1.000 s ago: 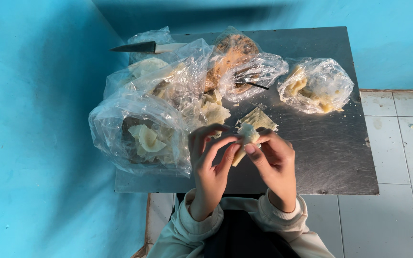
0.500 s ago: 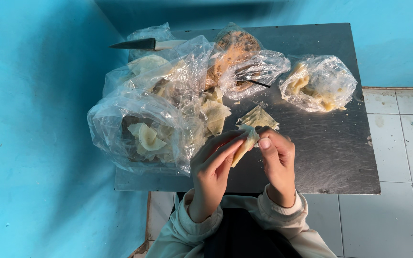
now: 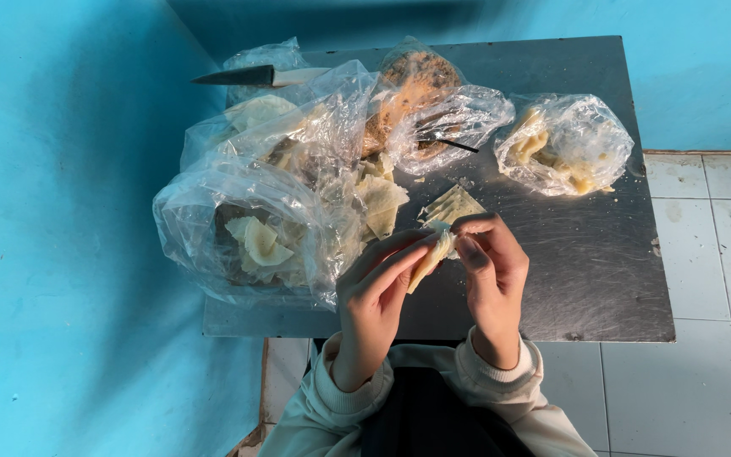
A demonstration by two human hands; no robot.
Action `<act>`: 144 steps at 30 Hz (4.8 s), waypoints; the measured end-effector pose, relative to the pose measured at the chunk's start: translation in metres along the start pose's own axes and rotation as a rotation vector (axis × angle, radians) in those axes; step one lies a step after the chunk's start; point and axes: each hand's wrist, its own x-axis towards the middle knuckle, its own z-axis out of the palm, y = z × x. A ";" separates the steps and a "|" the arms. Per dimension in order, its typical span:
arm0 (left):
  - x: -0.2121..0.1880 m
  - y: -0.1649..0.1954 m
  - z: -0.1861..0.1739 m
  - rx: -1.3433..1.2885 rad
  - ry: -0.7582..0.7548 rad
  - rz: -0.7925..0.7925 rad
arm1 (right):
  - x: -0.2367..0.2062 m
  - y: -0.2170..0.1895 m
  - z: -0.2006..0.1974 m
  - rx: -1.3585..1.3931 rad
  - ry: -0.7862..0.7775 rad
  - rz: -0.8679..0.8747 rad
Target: The person sits at a small metal table and wraps wontons. They take square wrappers from a plastic bag, spoon brown filling onto a wrapper with a small spatula, fold and pinch the wrapper closed, and stack the finished wontons on the table.
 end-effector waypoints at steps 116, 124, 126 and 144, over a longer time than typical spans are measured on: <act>0.005 -0.084 0.009 -0.384 -0.374 -0.638 | 0.015 -0.044 -0.028 -0.963 -0.393 -0.466; 0.003 -0.066 0.014 -0.058 -0.239 -0.523 | -0.003 -0.030 -0.050 -0.880 -0.296 -0.366; 0.004 -0.069 0.020 0.022 -0.237 -0.417 | 0.003 -0.022 -0.058 -0.837 -0.273 -0.226; 0.012 -0.100 0.054 0.177 -0.093 -0.461 | 0.031 0.014 -0.092 -0.516 -0.288 0.246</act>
